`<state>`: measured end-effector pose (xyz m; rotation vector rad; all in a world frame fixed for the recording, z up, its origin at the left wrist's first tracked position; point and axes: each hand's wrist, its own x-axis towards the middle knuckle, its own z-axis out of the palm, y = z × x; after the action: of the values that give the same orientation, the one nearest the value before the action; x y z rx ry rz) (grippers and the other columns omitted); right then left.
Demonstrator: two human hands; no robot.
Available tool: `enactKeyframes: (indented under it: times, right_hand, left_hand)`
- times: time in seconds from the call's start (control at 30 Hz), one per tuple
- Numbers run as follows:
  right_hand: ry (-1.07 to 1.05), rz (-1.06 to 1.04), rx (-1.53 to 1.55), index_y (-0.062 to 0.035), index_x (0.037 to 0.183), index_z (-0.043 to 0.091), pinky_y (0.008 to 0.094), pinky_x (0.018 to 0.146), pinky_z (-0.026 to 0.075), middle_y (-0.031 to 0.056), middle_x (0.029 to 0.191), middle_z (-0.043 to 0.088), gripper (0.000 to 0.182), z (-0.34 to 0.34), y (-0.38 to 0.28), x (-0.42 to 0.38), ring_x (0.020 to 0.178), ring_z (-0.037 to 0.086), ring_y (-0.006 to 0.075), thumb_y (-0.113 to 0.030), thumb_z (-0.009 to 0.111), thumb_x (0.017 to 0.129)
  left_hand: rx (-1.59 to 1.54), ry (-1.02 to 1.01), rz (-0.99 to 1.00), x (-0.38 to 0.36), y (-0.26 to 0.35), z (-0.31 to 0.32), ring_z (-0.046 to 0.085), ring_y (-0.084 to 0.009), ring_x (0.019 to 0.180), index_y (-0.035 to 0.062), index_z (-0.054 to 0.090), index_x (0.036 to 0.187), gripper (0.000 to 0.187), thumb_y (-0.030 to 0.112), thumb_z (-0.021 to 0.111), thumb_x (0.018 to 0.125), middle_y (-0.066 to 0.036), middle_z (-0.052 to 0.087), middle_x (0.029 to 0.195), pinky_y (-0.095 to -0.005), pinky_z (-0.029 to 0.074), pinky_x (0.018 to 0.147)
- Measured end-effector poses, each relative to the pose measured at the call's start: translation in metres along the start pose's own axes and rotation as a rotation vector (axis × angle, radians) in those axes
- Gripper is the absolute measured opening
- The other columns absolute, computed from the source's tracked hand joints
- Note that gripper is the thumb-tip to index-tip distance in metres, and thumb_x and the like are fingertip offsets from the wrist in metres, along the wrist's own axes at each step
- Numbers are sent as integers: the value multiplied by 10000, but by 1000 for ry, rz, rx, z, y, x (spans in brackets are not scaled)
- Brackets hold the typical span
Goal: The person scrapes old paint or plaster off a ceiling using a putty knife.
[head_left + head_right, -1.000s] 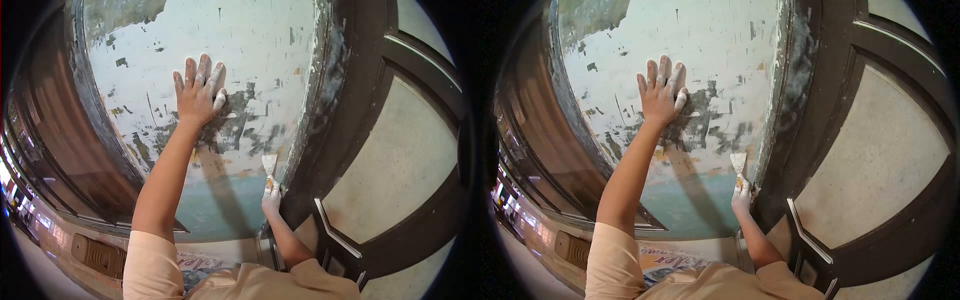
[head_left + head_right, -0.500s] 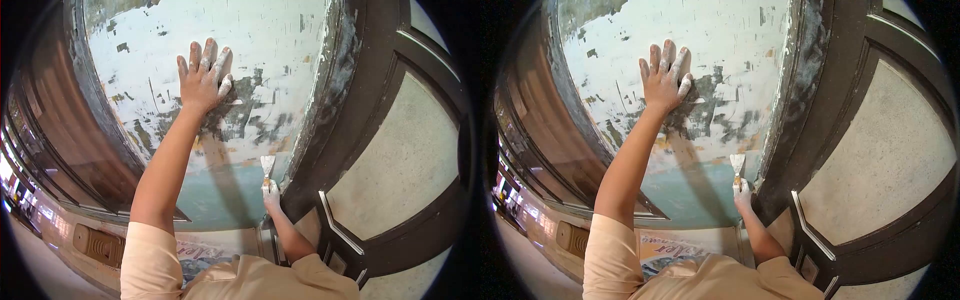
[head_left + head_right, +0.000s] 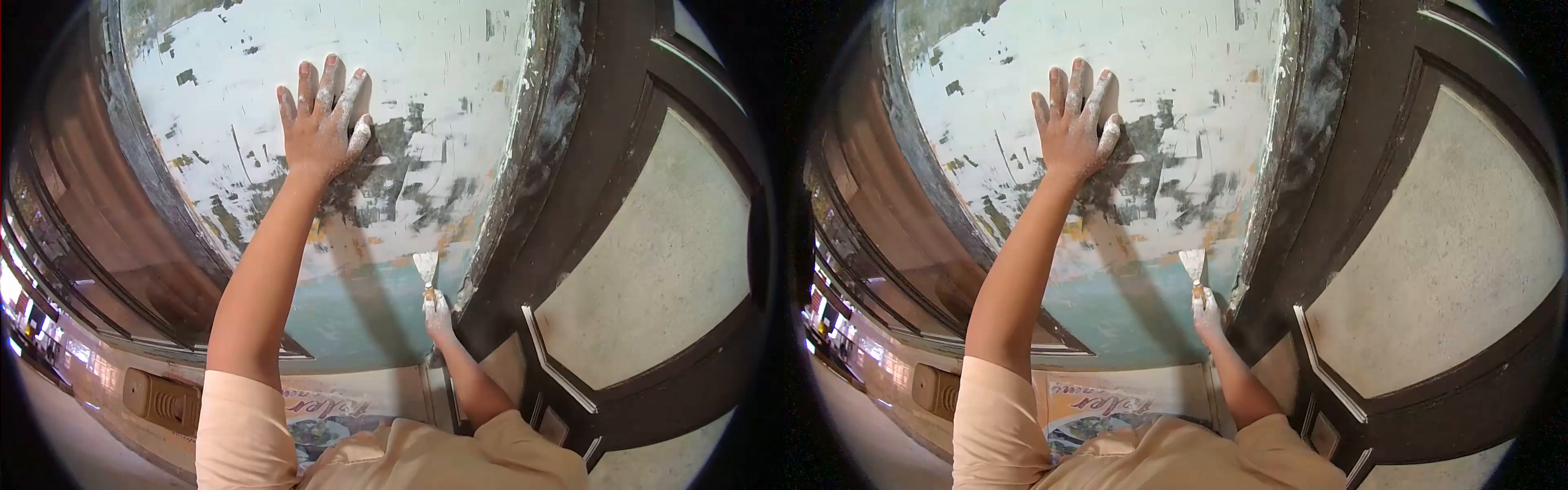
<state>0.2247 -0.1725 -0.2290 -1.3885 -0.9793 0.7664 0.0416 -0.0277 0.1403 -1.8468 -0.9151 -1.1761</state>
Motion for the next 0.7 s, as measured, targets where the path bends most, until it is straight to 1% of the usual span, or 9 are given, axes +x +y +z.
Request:
enactKeyframes:
  times: [0.07, 0.13, 0.17, 0.23, 0.37, 0.43, 0.57, 0.63, 0.7]
  right_hand:
    - [9, 11, 5, -37, 1016, 506, 275, 653, 411, 23, 771, 477, 208, 2, -9, 8, 703, 476, 129, -229, 427, 1005]
    - [169, -483, -246, -37, 1007, 508, 290, 658, 410, 27, 764, 475, 200, 4, -21, 45, 689, 476, 138, -220, 426, 1003]
    - [142, -362, -80, -34, 1001, 515, 307, 660, 409, 42, 762, 490, 193, 6, -64, 44, 694, 484, 155, -205, 426, 999]
    - [136, -305, -99, 22, 1117, 529, 427, 780, 443, 219, 934, 582, 286, 4, -96, 53, 869, 558, 367, -215, 452, 977]
    - [145, -511, -310, 7, 1074, 538, 433, 752, 451, 196, 897, 591, 284, 7, -34, 41, 833, 568, 346, -245, 447, 979]
    - [18, -57, -112, -43, 955, 519, 302, 649, 401, 29, 731, 485, 233, 12, 1, 10, 675, 471, 140, -248, 420, 999]
    - [43, -18, 23, -47, 948, 517, 302, 644, 403, 35, 717, 487, 250, 20, -15, -1, 662, 470, 145, -275, 426, 997]
    - [93, -160, -148, -4, 1019, 537, 460, 755, 452, 175, 854, 617, 339, 21, -58, 24, 802, 591, 374, -333, 472, 965]
    - [129, -204, -131, -3, 1044, 543, 462, 769, 451, 194, 879, 622, 356, 23, -73, 49, 826, 589, 393, -343, 472, 963]
  left_hand:
    - [-4, 22, 3, 1, -1, 3, 110, -335, 1457, 320, 405, 1436, 605, 426, 539, 856, -45, 206, 1573, -632, 107, 1120]
    - [-13, 30, 9, -1, -1, 3, 114, -333, 1456, 323, 408, 1434, 605, 424, 545, 853, -43, 211, 1572, -634, 113, 1117]
    - [-10, 28, 5, -1, 0, 3, 117, -331, 1456, 324, 417, 1428, 601, 419, 552, 850, -40, 212, 1572, -636, 124, 1114]
    - [-7, 26, 5, -1, 0, 3, 121, -329, 1455, 325, 426, 1423, 596, 414, 559, 848, -38, 213, 1572, -639, 135, 1111]
    - [-8, 14, 60, -16, -5, 4, 150, -313, 1452, 329, 455, 1405, 611, 397, 600, 816, -33, 253, 1559, -633, 176, 1101]
    - [-7, -19, 88, -42, -14, 9, 168, -309, 1449, 329, 468, 1397, 616, 389, 615, 802, -27, 271, 1553, -630, 187, 1098]
    - [12, -14, 211, -94, -41, 17, 225, -297, 1436, 336, 520, 1356, 589, 381, 630, 779, -6, 321, 1534, -615, 196, 1099]
    - [32, -33, 230, -109, -48, 19, 224, -293, 1437, 340, 529, 1348, 582, 383, 634, 777, -7, 326, 1532, -609, 189, 1104]
    - [12, -8, 237, -118, -50, 22, 226, -295, 1437, 336, 536, 1343, 577, 386, 638, 777, -7, 328, 1530, -611, 183, 1103]
